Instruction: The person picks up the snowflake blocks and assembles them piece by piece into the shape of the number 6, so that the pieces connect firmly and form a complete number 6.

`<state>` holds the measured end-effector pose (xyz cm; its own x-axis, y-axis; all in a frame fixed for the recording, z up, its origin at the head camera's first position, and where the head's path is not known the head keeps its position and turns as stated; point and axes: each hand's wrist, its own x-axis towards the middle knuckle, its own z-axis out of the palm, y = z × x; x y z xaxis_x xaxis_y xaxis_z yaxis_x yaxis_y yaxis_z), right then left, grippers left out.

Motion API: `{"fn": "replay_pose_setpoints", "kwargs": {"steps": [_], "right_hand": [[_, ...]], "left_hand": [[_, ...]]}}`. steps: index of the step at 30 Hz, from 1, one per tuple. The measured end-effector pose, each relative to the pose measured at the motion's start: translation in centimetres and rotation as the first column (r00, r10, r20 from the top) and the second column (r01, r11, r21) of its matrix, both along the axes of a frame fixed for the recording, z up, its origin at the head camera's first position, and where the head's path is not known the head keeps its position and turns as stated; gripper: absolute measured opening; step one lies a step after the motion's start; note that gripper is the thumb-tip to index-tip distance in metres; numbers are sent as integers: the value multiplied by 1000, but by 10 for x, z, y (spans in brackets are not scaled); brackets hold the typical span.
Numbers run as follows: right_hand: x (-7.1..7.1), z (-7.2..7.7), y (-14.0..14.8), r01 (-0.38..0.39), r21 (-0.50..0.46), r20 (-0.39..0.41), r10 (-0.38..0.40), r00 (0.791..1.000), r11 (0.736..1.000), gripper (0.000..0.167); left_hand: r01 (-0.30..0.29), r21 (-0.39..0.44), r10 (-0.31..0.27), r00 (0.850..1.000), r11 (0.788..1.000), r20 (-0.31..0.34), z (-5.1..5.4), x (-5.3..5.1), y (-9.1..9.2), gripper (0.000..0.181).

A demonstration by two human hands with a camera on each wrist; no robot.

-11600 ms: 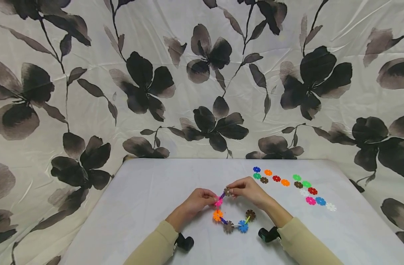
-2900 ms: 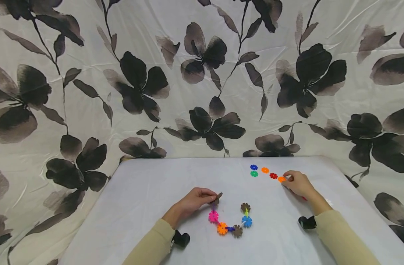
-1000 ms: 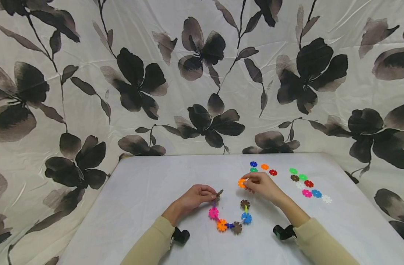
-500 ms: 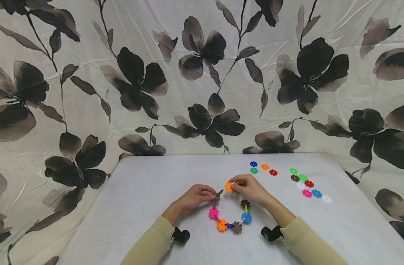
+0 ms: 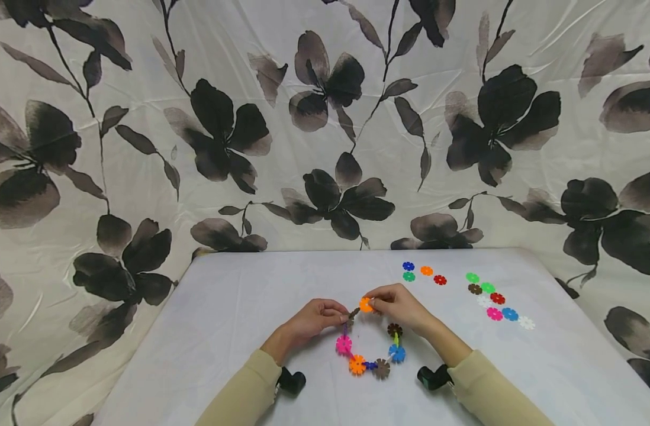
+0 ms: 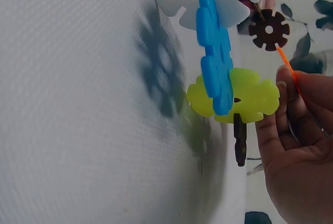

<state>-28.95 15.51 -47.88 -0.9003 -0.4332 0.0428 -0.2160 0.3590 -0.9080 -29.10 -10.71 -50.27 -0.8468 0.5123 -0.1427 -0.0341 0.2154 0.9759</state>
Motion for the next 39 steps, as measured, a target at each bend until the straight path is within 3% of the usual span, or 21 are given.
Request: {"fn": "replay_pose_setpoints", "kwargs": {"steps": [29, 39], "right_hand": [[-6, -4, -6, -115, -46, 60, 118, 991, 992, 26], [-6, -9, -6, -98, -10, 64, 98, 993, 995, 26]], "left_hand": [[-29, 49, 28, 1000, 998, 6, -3, 2, -1, 22], [-33, 45, 33, 999, 998, 3, -4, 3, 0, 22]]}}
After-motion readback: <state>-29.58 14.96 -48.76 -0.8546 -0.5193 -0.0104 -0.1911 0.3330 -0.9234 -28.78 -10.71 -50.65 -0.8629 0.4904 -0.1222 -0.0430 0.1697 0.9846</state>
